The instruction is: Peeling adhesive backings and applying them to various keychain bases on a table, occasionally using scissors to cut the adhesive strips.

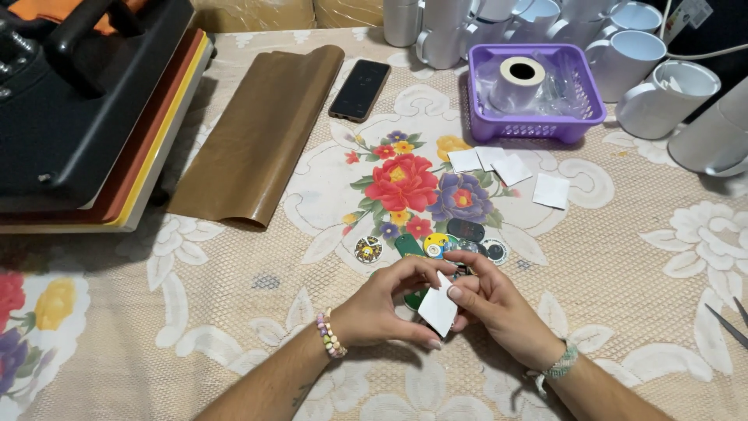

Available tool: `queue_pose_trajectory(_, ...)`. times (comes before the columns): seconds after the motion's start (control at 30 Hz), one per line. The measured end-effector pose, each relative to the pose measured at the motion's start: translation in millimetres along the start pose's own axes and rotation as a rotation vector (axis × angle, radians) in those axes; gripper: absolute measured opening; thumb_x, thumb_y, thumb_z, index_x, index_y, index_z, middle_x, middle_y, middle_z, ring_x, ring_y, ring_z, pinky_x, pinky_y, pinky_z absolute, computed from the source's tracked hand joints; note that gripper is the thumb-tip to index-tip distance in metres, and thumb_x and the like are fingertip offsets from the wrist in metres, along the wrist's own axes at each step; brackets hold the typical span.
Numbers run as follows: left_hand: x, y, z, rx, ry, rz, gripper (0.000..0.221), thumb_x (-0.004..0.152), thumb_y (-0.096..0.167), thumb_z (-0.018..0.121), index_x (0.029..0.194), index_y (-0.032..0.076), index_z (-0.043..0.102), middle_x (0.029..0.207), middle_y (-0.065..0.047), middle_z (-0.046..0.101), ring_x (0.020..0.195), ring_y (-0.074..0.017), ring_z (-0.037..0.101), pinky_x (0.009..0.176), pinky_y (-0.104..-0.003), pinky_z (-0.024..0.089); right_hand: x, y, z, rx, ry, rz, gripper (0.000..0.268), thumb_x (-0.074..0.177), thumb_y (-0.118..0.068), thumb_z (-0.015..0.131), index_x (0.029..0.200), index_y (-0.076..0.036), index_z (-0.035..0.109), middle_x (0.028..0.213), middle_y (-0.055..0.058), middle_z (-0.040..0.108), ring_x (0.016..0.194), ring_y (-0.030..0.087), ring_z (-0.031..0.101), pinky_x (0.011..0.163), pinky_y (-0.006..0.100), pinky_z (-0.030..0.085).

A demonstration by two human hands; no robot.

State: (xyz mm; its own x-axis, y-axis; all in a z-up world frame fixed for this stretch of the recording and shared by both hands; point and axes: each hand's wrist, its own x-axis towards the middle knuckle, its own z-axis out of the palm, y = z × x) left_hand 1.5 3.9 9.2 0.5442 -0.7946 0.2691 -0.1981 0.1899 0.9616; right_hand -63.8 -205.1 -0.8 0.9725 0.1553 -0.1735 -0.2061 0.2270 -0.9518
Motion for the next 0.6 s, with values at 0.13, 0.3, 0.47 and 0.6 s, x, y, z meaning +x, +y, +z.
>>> queue_pose_trajectory(0.13,0.5,-0.6,3.4,-0.19,0.059,-0.092,0.06,0.067,0.017,0.088,0.114,0.011,0.051,0.138,-0.018,0.058,0.129,-0.0222,0.058,0.114,-0.031,0.045,1.9,4.8,0.2,0.087,0.008,-0.024,0.052,0.091,-0.014,0.065,0.139,-0.004,0.047,0.077,0.011,0.069,0.057,0.019,0.07,0.055,0.026,0.06)
queue_pose_trajectory(0.3,2.6,-1.1,3.5,-0.205,0.118,-0.022,0.057,0.07,0.015,0.087,0.113,0.01,0.049,0.135,-0.018,0.059,0.128,-0.0231,0.057,0.114,-0.032,0.044,1.8,-2.6,10.6,0.208,0.094,0.114,0.046,0.093,-0.023,0.057,0.135,-0.005,0.056,0.104,0.014,0.066,0.081,0.025,0.07,0.066,0.039,0.063)
queue_pose_trajectory(0.47,3.8,1.0,-0.2,-0.188,0.237,-0.014,0.074,0.068,0.012,0.088,0.128,0.01,0.045,0.131,-0.018,0.062,0.125,-0.0255,0.061,0.11,-0.035,0.05,2.9,3.2,2.2,0.375,0.163,0.253,0.039,0.096,-0.015,0.054,0.131,0.002,0.058,0.101,0.035,0.073,0.083,0.036,0.073,0.072,0.035,0.059)
queue_pose_trajectory(0.6,3.7,2.3,0.3,-0.103,0.239,0.01,0.071,0.068,0.013,0.088,0.126,0.009,0.048,0.132,-0.014,0.06,0.127,-0.0235,0.059,0.11,-0.032,0.049,5.3,11.8,-3.2,0.314,0.157,0.267,0.035,0.093,-0.024,0.062,0.112,0.005,0.067,0.088,0.028,0.076,0.076,0.029,0.074,0.064,0.03,0.058)
